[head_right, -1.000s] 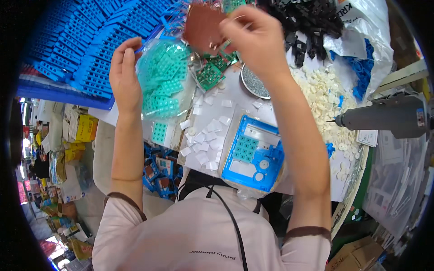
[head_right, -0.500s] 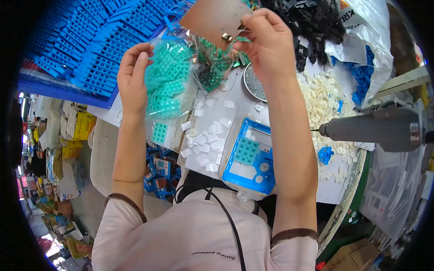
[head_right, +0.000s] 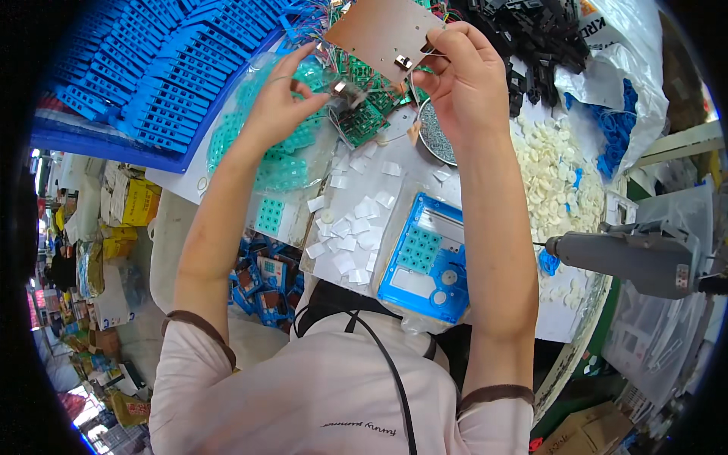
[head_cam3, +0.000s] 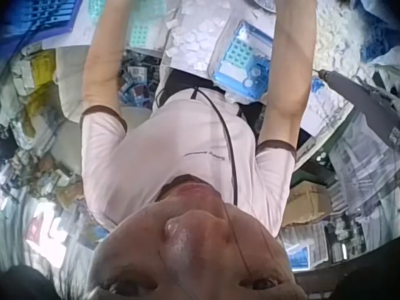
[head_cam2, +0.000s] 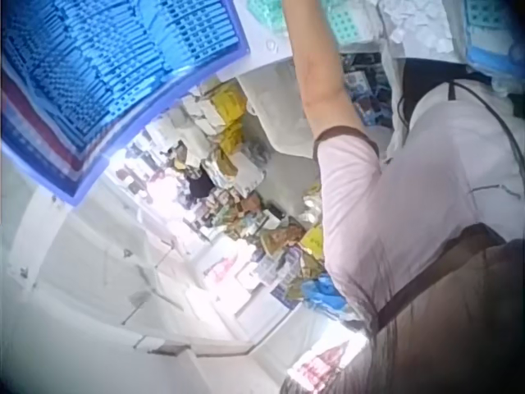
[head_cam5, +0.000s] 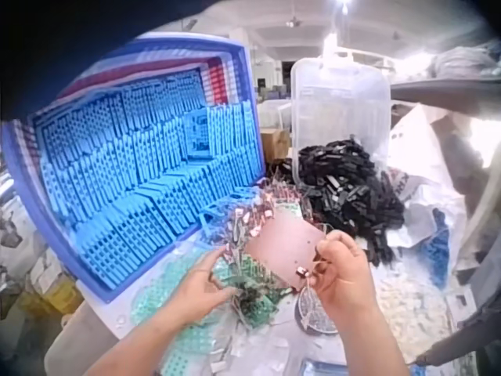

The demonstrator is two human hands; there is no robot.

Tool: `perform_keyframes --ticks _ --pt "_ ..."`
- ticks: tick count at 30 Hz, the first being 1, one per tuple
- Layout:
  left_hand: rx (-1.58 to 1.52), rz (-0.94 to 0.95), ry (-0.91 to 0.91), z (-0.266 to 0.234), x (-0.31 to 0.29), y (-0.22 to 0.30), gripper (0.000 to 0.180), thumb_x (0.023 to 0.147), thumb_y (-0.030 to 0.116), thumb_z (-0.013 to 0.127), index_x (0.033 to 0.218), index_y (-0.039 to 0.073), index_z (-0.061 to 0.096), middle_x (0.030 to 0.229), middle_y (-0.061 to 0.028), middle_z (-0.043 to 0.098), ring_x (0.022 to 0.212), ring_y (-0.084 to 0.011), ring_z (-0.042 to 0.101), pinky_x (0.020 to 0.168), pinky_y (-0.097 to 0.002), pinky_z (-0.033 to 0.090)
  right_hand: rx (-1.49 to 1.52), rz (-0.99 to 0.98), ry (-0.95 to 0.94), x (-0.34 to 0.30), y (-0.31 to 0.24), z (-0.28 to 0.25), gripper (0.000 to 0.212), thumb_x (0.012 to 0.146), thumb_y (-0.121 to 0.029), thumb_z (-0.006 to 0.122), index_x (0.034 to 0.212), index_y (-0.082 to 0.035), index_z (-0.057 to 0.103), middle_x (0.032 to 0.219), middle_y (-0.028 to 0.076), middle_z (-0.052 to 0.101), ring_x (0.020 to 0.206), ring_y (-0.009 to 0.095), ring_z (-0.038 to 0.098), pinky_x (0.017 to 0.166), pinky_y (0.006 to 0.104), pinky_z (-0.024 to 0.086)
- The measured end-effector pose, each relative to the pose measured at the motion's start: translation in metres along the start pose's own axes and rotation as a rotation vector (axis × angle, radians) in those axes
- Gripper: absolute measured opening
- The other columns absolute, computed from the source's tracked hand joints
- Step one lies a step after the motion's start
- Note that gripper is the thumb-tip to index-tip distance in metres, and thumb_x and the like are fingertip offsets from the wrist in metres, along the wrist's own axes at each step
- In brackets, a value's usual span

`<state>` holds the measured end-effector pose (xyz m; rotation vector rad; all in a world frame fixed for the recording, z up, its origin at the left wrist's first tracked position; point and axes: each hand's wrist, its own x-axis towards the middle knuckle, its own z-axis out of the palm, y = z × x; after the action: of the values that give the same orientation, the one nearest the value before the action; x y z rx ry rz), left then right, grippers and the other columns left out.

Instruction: Assembling small electronic components and circuit boards into plastic housings using a heat gun.

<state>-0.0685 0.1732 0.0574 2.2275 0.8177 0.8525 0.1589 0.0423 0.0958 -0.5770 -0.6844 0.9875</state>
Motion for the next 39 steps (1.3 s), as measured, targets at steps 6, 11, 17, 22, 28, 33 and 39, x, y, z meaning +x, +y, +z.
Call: perform_keyframes --ticks 6,11,17,22,28,33,39 --pt "-0.065 0.082 -0.285 0.003 0.035 -0.030 0.024 0.089 0.017 0.073 0.110 0.005 0.073 0.102 -0.0058 0.073 0.084 -0.0136 0.067 0.078 -0.0302 0.054 -0.115 -0.033 0.038 0.004 -0.003 -0.012 0.003 0.093 -0.009 0.066 0.091 -0.007 0.064 0.089 0.005 0.070 0.075 0.014 0.069 0.057 0.0256 0.058" --pt "-0.150 0.012 -0.214 0.009 0.035 -0.033 0.024 0.090 0.022 0.073 0.102 0.002 0.076 0.096 -0.0102 0.075 0.086 -0.0168 0.070 0.079 -0.0316 0.054 -0.789 0.034 0.119 -0.002 -0.002 -0.022 0.007 0.094 -0.010 0.065 0.088 -0.006 0.064 0.086 0.004 0.069 0.073 0.012 0.068 0.056 0.0256 0.056" --pt "-0.124 -0.031 -0.197 0.013 0.038 -0.039 0.020 0.094 0.019 0.071 0.097 -0.001 0.073 0.084 -0.0020 0.070 0.080 -0.0078 0.063 0.074 -0.0259 0.051 -0.344 0.059 -0.076 -0.003 -0.016 -0.035 0.006 0.093 -0.008 0.065 0.088 -0.005 0.063 0.082 0.003 0.067 0.065 0.008 0.063 0.054 0.0226 0.054" --pt "-0.154 -0.005 -0.195 0.015 0.036 -0.035 0.019 0.094 0.018 0.071 0.096 -0.001 0.072 0.085 -0.0021 0.071 0.081 -0.0085 0.063 0.076 -0.0268 0.051 -0.276 0.023 -0.092 -0.003 -0.025 -0.041 0.004 0.093 -0.006 0.063 0.089 -0.005 0.062 0.086 0.005 0.068 0.070 0.010 0.066 0.053 0.0229 0.055" --pt "-0.178 0.022 -0.212 0.017 0.035 -0.037 0.017 0.092 0.016 0.072 0.096 -0.001 0.071 0.091 -0.0016 0.071 0.084 -0.0082 0.063 0.077 -0.0268 0.051 -0.436 0.029 0.106 -0.004 -0.012 -0.041 0.008 0.094 -0.010 0.065 0.088 -0.004 0.063 0.086 0.005 0.068 0.076 0.011 0.067 0.056 0.0243 0.057" --pt "-0.178 -0.049 -0.246 0.015 0.032 -0.031 0.016 0.091 0.015 0.072 0.096 0.001 0.069 0.090 -0.0006 0.069 0.083 -0.0067 0.060 0.076 -0.0253 0.049 -0.464 0.047 0.115 -0.006 -0.003 -0.040 0.011 0.094 -0.012 0.066 0.086 -0.005 0.064 0.085 0.004 0.067 0.075 0.010 0.066 0.057 0.0249 0.057" --pt "-0.215 -0.074 -0.245 0.016 0.029 -0.027 0.014 0.090 0.014 0.073 0.094 0.001 0.068 0.089 0.0009 0.068 0.080 -0.0050 0.058 0.073 -0.0237 0.048 -0.439 0.047 0.102 -0.007 -0.001 -0.041 0.009 0.094 -0.011 0.066 0.087 -0.005 0.064 0.085 0.004 0.067 0.075 0.010 0.065 0.057 0.0250 0.056"
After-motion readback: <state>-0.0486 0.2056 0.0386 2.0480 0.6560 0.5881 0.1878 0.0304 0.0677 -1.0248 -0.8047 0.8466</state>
